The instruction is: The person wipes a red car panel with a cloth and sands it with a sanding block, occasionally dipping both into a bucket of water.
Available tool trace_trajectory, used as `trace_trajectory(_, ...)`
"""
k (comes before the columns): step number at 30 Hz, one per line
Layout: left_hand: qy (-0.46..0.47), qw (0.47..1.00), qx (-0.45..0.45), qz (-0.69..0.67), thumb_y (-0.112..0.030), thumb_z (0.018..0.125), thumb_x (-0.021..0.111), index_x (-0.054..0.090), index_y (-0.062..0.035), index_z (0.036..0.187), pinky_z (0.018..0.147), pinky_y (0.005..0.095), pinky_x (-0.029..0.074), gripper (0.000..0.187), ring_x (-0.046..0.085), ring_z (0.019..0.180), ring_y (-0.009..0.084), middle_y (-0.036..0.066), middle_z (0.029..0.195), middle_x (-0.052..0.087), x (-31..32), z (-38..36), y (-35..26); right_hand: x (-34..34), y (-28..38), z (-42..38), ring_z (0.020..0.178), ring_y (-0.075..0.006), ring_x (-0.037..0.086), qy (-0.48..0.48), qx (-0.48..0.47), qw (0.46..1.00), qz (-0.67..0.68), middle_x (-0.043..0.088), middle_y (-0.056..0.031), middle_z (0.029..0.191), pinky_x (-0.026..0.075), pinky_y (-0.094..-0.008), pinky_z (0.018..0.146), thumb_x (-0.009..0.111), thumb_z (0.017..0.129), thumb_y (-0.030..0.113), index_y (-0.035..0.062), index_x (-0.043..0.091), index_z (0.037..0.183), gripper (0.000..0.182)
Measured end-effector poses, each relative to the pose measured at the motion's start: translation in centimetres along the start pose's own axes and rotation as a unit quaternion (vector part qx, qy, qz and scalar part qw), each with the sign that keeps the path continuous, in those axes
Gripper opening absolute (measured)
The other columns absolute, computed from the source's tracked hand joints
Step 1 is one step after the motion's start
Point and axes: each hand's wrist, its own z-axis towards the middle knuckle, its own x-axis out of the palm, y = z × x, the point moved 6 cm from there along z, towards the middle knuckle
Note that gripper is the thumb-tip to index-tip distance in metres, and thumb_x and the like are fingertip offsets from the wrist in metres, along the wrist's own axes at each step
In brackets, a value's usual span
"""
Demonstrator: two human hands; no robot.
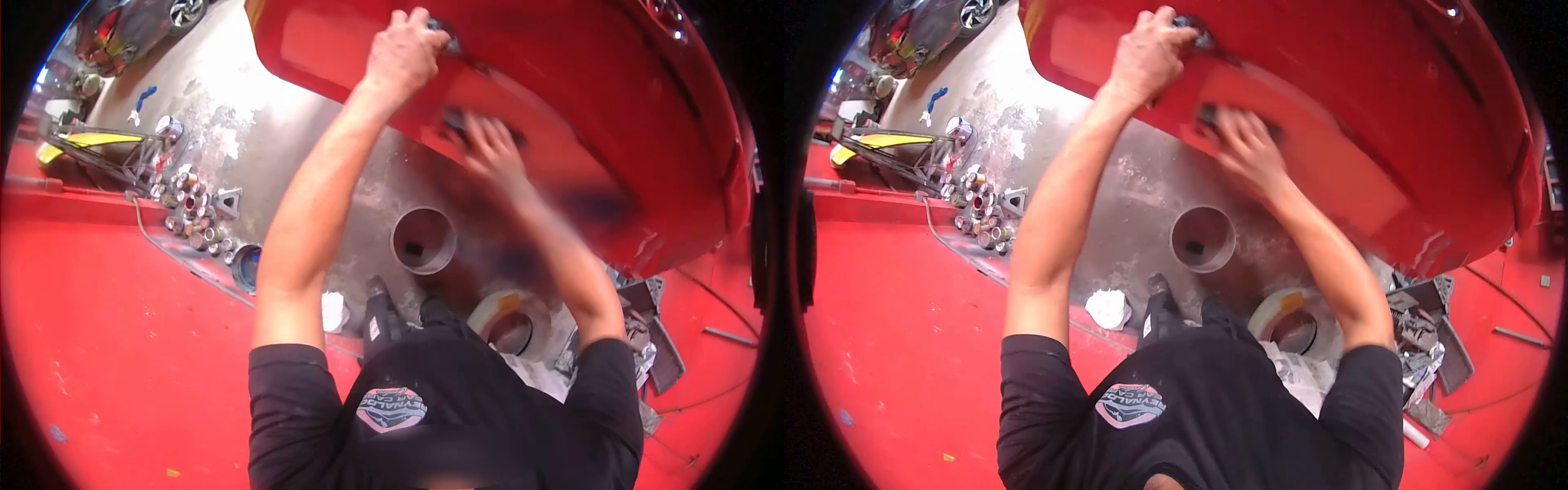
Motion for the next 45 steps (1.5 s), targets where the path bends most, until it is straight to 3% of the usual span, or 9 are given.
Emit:
trace_trajectory(3,0.027,0.998,0.021,-0.045,-0.001,0.083,0.068,0.080,-0.0168,0.118,0.088,0.0475,0.063,0.040,0.062,0.115,0.0363,0.013,0.119,0.062,-1.2,-0.9,-0.7,4.0,2.4,7.7,0.128,-0.0355,0.060,0.087,0.021,0.995,-0.034,0.061,-0.0205,0.143,0.047,-0.0509,0.112,0.064,0.091,0.024,0.0077,0.075,0.132,0.046)
trace_trajectory(9,0.029,0.996,0.026,-0.083,0.001,0.086,0.067,0.080,-0.0179,0.113,0.090,0.0475,0.062,0.036,0.061,0.115,0.0365,0.013,0.120,0.061,-1.2,-1.1,0.0,-3.7,-0.9,-10.1,0.133,-0.0357,0.063,0.001,0.054,0.998,-0.029,0.061,-0.0217,0.151,0.051,-0.0511,0.112,0.073,0.097,0.024,0.0148,0.082,0.126,0.031)
trace_trajectory(16,0.017,0.995,0.047,-0.088,0.003,0.079,0.070,0.081,-0.0138,0.114,0.094,0.0484,0.060,0.041,0.061,0.115,0.0387,0.015,0.119,0.061,-1.5,-0.9,0.0,3.5,1.7,6.1,0.132,-0.0355,0.061,0.096,-0.004,0.995,0.015,0.061,-0.0215,0.147,0.047,-0.0534,0.115,0.066,0.087,0.025,0.0051,0.073,0.135,0.052)
trace_trajectory(22,-0.022,0.997,0.035,-0.062,-0.008,0.085,0.074,0.084,-0.0283,0.119,0.090,0.0478,0.066,0.041,0.064,0.117,0.0332,0.008,0.123,0.065,0.4,-0.7,0.9,-2.1,-0.7,-11.7,0.128,-0.0355,0.065,0.016,0.064,0.998,0.001,0.062,-0.0227,0.149,0.052,-0.0499,0.111,0.073,0.096,0.021,0.0108,0.081,0.125,0.032)
trace_trajectory(31,-0.019,0.996,0.017,-0.084,0.002,0.082,0.069,0.082,-0.0227,0.127,0.101,0.0451,0.061,0.053,0.061,0.126,0.0332,0.009,0.140,0.064,0.1,-1.1,0.5,0.0,-1.8,2.6,0.141,-0.0387,0.054,0.034,0.026,0.999,0.029,0.054,-0.0251,0.157,0.043,-0.0524,0.120,0.066,0.078,0.025,0.0047,0.082,0.117,0.047)
trace_trajectory(35,-0.036,0.995,0.016,-0.095,0.001,0.085,0.069,0.083,-0.0233,0.126,0.101,0.0457,0.061,0.050,0.061,0.126,0.0332,0.010,0.139,0.064,0.0,-0.9,0.5,-4.4,-3.4,-14.0,0.135,-0.0366,0.062,0.025,0.096,0.995,-0.009,0.060,-0.0228,0.153,0.052,-0.0499,0.112,0.073,0.095,0.020,0.0128,0.083,0.118,0.026)
trace_trajectory(39,-0.026,0.997,0.006,-0.078,0.000,0.088,0.070,0.083,-0.0225,0.126,0.101,0.0448,0.061,0.046,0.061,0.127,0.0330,0.010,0.137,0.065,0.5,-0.5,0.4,-2.2,-4.5,-7.7,0.134,-0.0350,0.061,-0.068,0.018,0.997,-0.043,0.060,-0.0228,0.153,0.051,-0.0486,0.112,0.073,0.093,0.019,0.0097,0.083,0.113,0.024)
trace_trajectory(41,-0.048,0.995,0.012,-0.085,-0.001,0.089,0.069,0.082,-0.0228,0.127,0.102,0.0446,0.060,0.045,0.061,0.128,0.0332,0.010,0.136,0.065,0.4,-1.2,0.0,-1.5,-4.5,1.2,0.135,-0.0337,0.060,0.018,-0.024,0.992,-0.126,0.059,-0.0222,0.154,0.050,-0.0473,0.113,0.071,0.095,0.020,0.0086,0.082,0.112,0.023)
trace_trajectory(45,-0.053,0.995,-0.002,-0.089,-0.005,0.090,0.072,0.082,-0.0228,0.128,0.104,0.0456,0.058,0.043,0.060,0.129,0.0340,0.010,0.136,0.065,0.4,-1.5,-0.8,-2.7,-4.7,-2.4,0.135,-0.0333,0.059,-0.016,0.030,0.998,-0.051,0.058,-0.0201,0.156,0.048,-0.0472,0.115,0.070,0.096,0.021,0.0122,0.082,0.115,0.024)
